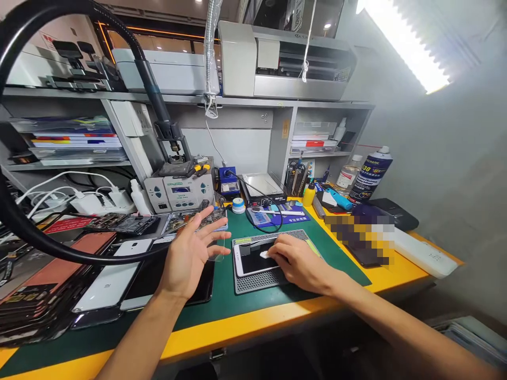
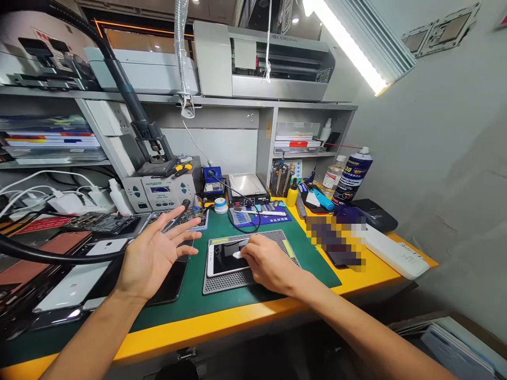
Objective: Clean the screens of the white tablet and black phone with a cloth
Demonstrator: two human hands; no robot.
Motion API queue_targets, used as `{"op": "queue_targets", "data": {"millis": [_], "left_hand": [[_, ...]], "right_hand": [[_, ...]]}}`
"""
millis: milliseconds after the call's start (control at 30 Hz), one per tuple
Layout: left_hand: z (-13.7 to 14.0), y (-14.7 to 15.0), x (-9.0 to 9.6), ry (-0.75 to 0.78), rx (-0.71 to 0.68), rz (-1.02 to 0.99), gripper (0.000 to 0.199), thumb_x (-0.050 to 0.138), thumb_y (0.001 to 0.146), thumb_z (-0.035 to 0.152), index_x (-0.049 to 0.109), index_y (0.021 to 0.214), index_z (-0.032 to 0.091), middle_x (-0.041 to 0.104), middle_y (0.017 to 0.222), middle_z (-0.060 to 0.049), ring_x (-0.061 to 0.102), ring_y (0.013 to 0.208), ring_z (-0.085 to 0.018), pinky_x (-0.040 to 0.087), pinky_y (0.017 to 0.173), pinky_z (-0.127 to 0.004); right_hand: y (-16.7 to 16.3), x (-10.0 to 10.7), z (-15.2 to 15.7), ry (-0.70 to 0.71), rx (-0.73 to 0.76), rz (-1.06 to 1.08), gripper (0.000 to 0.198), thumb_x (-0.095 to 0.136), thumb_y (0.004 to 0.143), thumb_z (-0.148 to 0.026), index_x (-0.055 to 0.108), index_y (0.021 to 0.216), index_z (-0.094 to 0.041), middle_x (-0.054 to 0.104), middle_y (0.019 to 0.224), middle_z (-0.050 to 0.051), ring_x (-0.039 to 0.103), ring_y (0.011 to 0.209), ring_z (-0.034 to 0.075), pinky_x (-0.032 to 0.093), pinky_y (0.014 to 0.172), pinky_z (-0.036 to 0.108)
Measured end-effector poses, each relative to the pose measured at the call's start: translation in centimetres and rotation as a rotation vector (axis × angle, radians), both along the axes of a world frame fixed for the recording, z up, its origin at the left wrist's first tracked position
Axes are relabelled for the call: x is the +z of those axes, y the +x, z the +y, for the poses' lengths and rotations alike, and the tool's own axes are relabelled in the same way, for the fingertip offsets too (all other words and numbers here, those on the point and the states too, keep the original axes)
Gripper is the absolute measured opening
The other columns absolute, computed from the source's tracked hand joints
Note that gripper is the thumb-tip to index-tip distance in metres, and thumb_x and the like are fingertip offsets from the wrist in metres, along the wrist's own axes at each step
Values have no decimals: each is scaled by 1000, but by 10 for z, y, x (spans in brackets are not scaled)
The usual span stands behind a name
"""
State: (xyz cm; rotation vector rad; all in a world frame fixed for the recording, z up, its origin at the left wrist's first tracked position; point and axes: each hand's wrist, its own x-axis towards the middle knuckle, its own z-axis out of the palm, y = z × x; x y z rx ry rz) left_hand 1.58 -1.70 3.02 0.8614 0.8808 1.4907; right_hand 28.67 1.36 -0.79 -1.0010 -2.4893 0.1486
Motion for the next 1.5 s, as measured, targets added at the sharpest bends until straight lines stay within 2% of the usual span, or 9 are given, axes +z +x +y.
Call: {"op": "queue_targets", "data": {"millis": [67,233,367,467,633,800,1100,1333,1500], "left_hand": [[0,0,1,-2,8,-2,53,51,97,42,50,144,17,69,124,-21,71,89,-25,61,64,-36],[0,1,0,18,-11,13,53,51,97,43,51,143,17,69,124,-20,71,90,-26,61,63,-36],[-1,3,-1,16,-8,45,53,51,97,42,50,144,17,68,124,-20,70,90,-25,61,64,-35],[-1,2,-1,11,1,36,54,52,97,42,49,145,17,68,125,-20,70,90,-25,62,64,-36],[1,2,-1,24,-13,37,54,52,96,43,50,144,17,68,124,-20,71,90,-25,61,63,-35],[0,2,-2,15,-8,46,55,53,97,44,50,144,18,67,127,-19,70,91,-25,62,64,-36],[1,6,-3,50,-31,82,56,53,96,45,50,144,16,67,127,-20,70,90,-24,61,64,-35],[-2,3,-2,74,-33,47,56,54,96,46,51,144,17,66,128,-20,70,91,-24,61,64,-35],[-1,3,-3,84,-44,49,57,55,95,47,51,143,17,67,127,-20,71,91,-24,62,64,-35]], "right_hand": [[-1,0,-4,-6,37,-21,23,49,100,-15,71,94,-19,64,88,6,60,81,17,47,72,27],[-11,3,15,18,-57,-31,24,49,97,-8,69,86,-14,63,84,9,57,77,20,46,72,32],[-33,3,13,11,45,-60,20,53,95,-9,70,89,-16,64,88,8,59,83,19,46,75,29],[-27,3,7,-2,98,-66,21,52,96,-8,71,95,-18,65,90,6,59,83,17,46,75,27],[-23,6,19,11,-10,-44,25,48,97,-8,71,90,-13,64,87,10,59,79,19,46,72,31],[-30,7,13,-8,73,-81,20,54,95,-8,72,91,-17,65,88,6,60,81,16,45,72,26],[-54,-1,11,14,-61,-126,21,53,92,-6,69,81,-15,65,83,8,57,76,17,39,69,28],[-27,11,18,16,-280,-151,24,50,90,-2,66,77,-15,63,76,8,57,70,18,34,64,29],[-76,5,12,19,-293,-183,23,50,86,0,65,77,-14,65,79,10,55,68,18,29,61,31]]}}
